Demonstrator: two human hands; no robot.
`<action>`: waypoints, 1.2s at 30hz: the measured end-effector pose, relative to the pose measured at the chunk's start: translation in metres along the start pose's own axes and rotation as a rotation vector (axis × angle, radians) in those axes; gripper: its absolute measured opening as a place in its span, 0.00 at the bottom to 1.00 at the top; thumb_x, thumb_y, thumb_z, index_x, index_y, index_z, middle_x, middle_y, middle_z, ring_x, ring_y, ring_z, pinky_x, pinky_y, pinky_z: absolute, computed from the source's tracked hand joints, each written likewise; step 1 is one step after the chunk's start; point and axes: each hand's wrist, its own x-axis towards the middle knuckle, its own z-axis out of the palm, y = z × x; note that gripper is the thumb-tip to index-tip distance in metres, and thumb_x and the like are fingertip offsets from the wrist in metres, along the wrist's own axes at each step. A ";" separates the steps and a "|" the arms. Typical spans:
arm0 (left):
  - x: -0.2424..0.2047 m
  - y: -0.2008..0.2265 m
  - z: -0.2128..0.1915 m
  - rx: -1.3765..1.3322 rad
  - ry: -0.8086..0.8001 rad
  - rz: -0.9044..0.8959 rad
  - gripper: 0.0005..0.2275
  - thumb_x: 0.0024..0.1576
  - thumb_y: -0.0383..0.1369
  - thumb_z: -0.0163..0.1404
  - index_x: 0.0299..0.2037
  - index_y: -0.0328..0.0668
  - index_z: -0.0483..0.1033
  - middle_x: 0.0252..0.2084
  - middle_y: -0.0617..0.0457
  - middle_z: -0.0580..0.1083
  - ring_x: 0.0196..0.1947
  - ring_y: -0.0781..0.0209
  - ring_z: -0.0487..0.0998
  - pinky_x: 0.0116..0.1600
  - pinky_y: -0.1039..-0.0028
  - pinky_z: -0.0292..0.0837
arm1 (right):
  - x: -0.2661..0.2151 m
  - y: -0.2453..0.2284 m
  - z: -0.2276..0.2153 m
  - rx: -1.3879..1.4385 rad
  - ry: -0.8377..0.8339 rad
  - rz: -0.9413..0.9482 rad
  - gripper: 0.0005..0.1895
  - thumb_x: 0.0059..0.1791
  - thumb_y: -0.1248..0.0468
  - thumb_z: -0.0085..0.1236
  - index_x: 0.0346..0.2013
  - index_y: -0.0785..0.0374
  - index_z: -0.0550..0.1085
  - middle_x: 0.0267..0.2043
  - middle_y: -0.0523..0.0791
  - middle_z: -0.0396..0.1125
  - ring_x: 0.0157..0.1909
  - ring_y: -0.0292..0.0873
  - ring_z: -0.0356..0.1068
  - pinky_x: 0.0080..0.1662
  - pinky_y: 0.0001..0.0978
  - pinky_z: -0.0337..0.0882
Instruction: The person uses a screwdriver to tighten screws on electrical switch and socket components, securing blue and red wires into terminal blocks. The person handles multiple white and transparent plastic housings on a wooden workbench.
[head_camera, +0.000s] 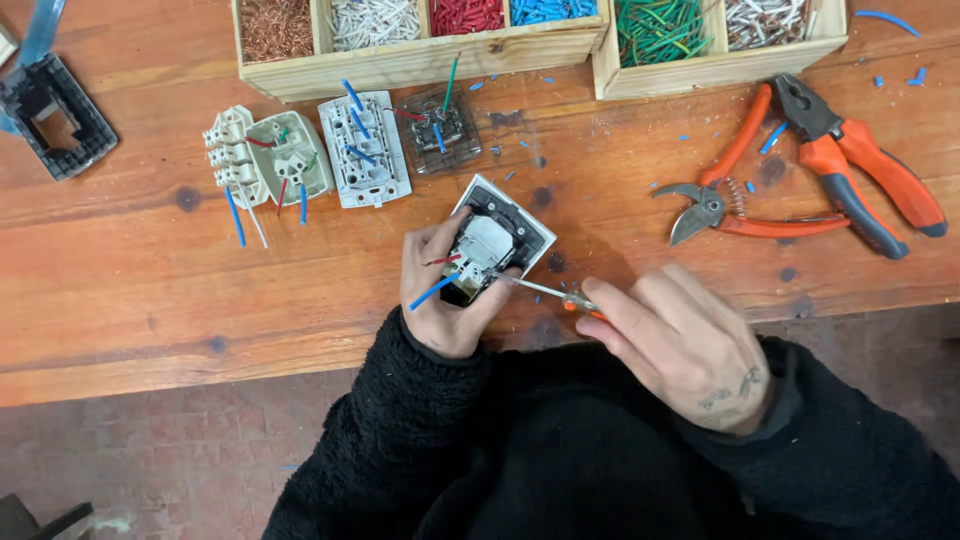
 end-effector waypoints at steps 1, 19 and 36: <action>0.000 -0.001 0.000 0.003 0.001 -0.002 0.31 0.50 0.39 0.66 0.62 0.34 0.69 0.47 0.42 0.70 0.49 0.50 0.73 0.58 0.67 0.71 | -0.003 0.002 0.002 0.003 0.000 -0.001 0.16 0.55 0.61 0.62 0.52 0.69 0.74 0.28 0.45 0.56 0.29 0.49 0.57 0.37 0.42 0.65; -0.004 -0.006 0.003 0.078 0.067 0.034 0.31 0.51 0.40 0.65 0.64 0.40 0.67 0.50 0.39 0.69 0.51 0.47 0.73 0.60 0.62 0.72 | -0.008 0.017 0.020 0.417 -0.071 0.451 0.09 0.54 0.63 0.57 0.45 0.64 0.77 0.44 0.44 0.76 0.43 0.43 0.75 0.47 0.33 0.71; 0.000 -0.003 0.010 -0.048 0.264 0.067 0.30 0.47 0.40 0.70 0.60 0.47 0.75 0.44 0.46 0.69 0.41 0.46 0.74 0.53 0.60 0.74 | -0.017 0.024 0.061 1.156 0.378 0.439 0.19 0.58 0.55 0.42 0.56 0.66 0.60 0.55 0.55 0.61 0.40 0.38 0.71 0.38 0.24 0.75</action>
